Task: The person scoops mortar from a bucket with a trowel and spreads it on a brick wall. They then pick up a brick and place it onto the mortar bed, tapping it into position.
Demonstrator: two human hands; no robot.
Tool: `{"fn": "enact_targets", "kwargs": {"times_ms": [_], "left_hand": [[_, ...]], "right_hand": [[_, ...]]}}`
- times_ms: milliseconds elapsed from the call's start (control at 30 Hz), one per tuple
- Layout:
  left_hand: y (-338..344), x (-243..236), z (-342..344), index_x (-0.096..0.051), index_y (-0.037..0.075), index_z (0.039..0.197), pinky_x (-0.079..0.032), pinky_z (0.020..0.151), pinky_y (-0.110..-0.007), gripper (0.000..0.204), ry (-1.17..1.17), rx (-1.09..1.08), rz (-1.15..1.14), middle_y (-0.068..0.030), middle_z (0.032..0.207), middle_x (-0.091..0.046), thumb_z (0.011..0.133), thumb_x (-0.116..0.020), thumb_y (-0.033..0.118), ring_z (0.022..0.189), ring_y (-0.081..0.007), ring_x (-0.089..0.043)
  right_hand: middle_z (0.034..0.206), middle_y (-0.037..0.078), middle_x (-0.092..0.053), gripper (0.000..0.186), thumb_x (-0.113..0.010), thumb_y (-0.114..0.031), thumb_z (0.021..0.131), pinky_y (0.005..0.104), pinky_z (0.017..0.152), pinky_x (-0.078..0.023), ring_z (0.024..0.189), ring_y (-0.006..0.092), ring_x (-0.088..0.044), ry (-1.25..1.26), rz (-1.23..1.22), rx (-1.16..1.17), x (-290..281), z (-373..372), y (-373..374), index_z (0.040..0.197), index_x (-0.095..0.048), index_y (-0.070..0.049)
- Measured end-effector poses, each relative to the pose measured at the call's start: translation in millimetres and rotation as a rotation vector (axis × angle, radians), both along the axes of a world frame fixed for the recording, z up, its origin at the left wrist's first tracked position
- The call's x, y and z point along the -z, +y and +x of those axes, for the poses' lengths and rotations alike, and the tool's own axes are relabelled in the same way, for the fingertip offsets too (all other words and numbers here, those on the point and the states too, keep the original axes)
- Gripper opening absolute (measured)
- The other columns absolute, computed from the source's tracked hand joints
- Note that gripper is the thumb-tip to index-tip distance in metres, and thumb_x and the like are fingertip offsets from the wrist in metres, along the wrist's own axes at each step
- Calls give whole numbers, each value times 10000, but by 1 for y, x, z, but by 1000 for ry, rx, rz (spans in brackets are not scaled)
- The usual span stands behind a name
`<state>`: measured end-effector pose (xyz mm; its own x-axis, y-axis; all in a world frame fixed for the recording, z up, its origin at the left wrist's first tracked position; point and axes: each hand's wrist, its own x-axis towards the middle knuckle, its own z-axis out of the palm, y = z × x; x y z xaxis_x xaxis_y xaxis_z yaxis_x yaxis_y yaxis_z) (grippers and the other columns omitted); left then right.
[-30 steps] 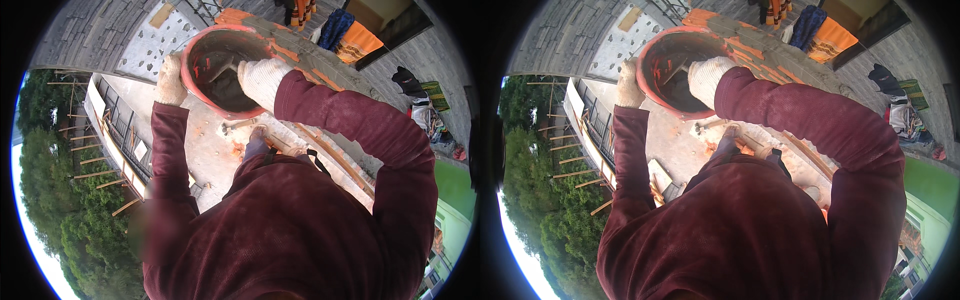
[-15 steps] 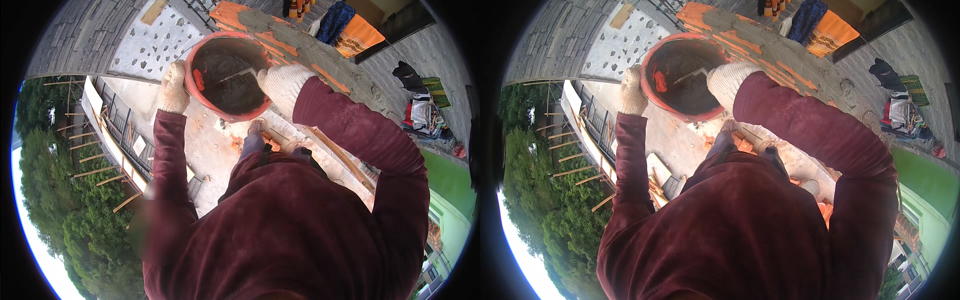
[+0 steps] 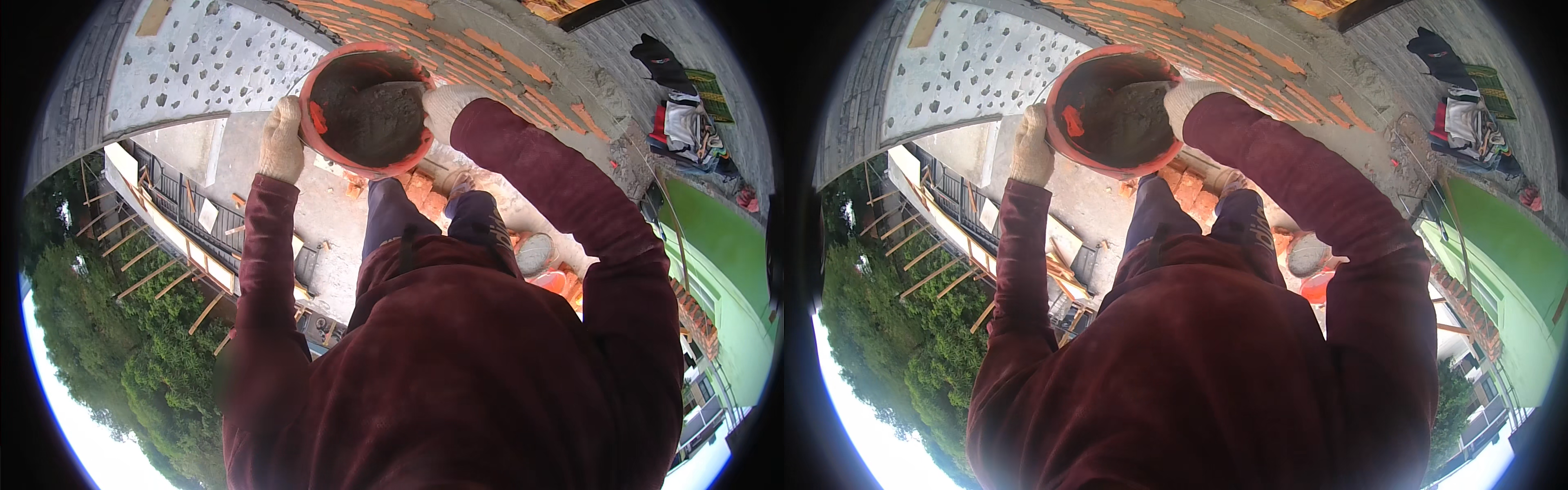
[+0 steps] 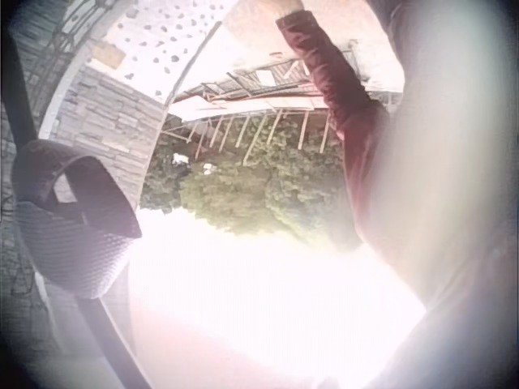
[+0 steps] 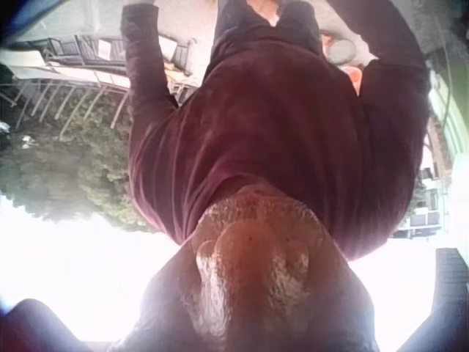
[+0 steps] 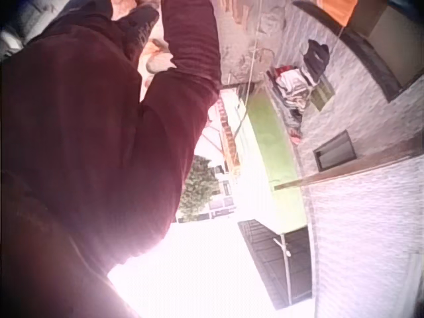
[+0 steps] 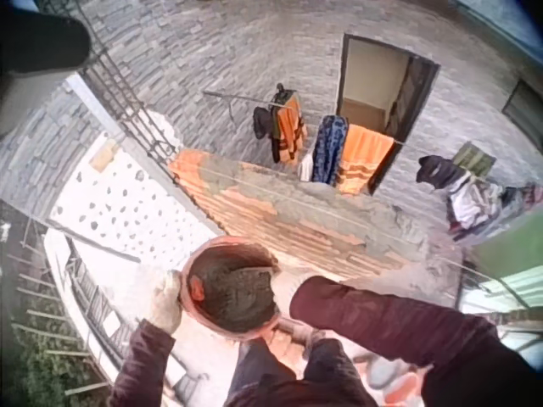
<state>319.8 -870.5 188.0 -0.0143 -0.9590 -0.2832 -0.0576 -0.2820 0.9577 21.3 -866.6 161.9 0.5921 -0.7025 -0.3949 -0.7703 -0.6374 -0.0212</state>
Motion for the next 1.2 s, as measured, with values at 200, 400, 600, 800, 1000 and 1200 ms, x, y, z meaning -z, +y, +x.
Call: {"fn": "enact_targets", "kwargs": {"times_ms": [200, 400, 600, 800, 1000, 1200], "left_hand": [[30, 185, -25, -678, 34, 1117, -494, 731, -270, 476, -81, 106, 183, 13, 915, -656, 1075, -499, 472, 839, -75, -579], [52, 372, -58, -676, 26, 1200, -482, 918, -273, 383, -52, 145, 208, -9, 1054, -702, 1069, -567, 368, 994, -87, -590], [34, 547, -68, -676, 49, 1009, -477, 802, -275, 361, 111, 203, 274, 65, 956, -653, 1068, -566, 387, 910, -69, -550], [28, 617, -49, -708, 31, 1086, -515, 801, -332, 509, -97, 386, 292, -8, 902, -689, 990, -635, 526, 850, -136, -604], [40, 596, -49, -728, 128, 1054, -527, 836, -458, 596, -602, 138, 257, -169, 959, -732, 895, -609, 689, 948, -353, -706], [52, 635, -24, -752, 48, 994, -510, 901, -435, 582, -620, 27, 17, -187, 1075, -716, 940, -616, 611, 1032, -374, -664]], "right_hand": [[989, 249, -728, 358, -571, -308, 977, 536, 811, -560, 921, 424, -716, -54, 314, 467, 123, -15, 37, 1148, -636, -1], [1090, 236, -737, 421, -618, -276, 946, 492, 894, -569, 1033, 357, -734, 108, 488, 543, 290, -17, 61, 1275, -579, -16], [1144, 240, -723, 486, -573, -267, 975, 482, 920, -568, 1076, 372, -714, 327, 477, 595, 409, 9, 12, 1391, -511, -24], [1226, 209, -711, 348, -595, -206, 954, 442, 933, -573, 1146, 352, -695, 407, 613, 588, 502, 47, 5, 1236, -688, -24], [1241, 151, -723, 347, -686, -228, 919, 409, 937, -570, 1147, 292, -704, 503, 810, 509, 510, 59, 11, 1224, -722, -68], [1148, 250, -714, 345, -653, -160, 842, 445, 933, -562, 1088, 379, -700, 398, 828, 387, 567, 43, 34, 1143, -729, -9]]}}
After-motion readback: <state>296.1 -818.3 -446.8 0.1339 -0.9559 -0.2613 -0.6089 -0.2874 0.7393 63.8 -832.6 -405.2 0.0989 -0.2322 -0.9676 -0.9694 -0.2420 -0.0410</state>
